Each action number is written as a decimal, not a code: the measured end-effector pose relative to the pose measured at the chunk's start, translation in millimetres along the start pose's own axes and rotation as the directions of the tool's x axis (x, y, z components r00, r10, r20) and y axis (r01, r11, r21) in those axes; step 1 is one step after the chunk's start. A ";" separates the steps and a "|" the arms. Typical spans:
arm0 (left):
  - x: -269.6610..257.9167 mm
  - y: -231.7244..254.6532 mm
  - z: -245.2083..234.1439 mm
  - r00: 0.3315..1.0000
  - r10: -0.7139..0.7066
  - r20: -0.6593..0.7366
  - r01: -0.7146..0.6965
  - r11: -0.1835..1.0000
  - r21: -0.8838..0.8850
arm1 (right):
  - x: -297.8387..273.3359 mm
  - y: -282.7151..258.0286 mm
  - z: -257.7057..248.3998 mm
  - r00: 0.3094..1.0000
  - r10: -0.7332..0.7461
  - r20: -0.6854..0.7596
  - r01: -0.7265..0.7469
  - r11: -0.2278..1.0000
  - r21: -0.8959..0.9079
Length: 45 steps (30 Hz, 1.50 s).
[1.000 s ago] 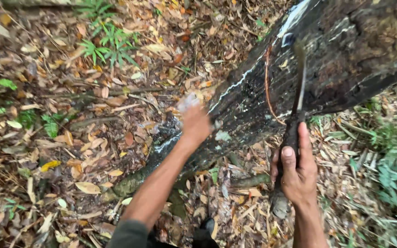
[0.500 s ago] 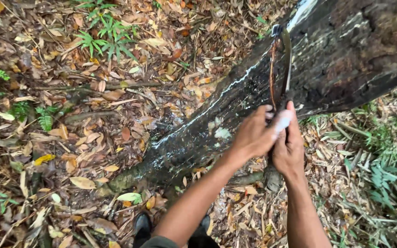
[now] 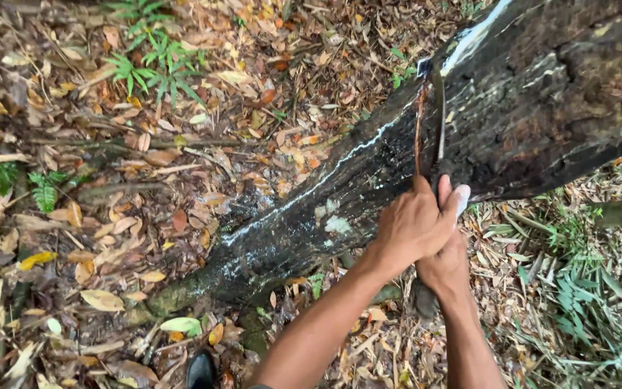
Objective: The recorder uses a specialized tapping knife to cut into the bark of a rubber tree and attaches a collection cup with wire to gather latex.
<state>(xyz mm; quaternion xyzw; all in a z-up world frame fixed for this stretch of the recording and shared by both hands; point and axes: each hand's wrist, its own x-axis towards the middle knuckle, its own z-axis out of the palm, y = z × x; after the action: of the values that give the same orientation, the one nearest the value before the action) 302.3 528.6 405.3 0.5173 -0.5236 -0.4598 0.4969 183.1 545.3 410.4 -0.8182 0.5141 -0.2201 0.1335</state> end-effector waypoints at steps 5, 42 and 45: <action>-7.9 1.6 -1.2 0.997 0.061 -0.050 -0.066 0.993 -0.097 | -5.9 -69.1 -28.1 0.952 -0.299 -0.058 0.294 0.952 -0.085; -24.4 5.6 11.1 0.987 0.150 0.054 -0.143 0.983 -0.111 | -53.5 -64.4 -49.3 0.930 0.346 0.126 -0.369 0.876 0.311; -71.5 49.7 -30.2 0.945 0.084 0.316 0.002 0.965 -0.264 | -85.4 -59.9 -59.9 0.912 0.396 0.110 -0.410 0.852 0.327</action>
<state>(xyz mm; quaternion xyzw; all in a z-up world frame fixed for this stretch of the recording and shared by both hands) 326.1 603.1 454.1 0.3537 -0.5439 -0.5929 0.4771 168.2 648.8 470.0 -0.6604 0.6249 -0.2576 0.3271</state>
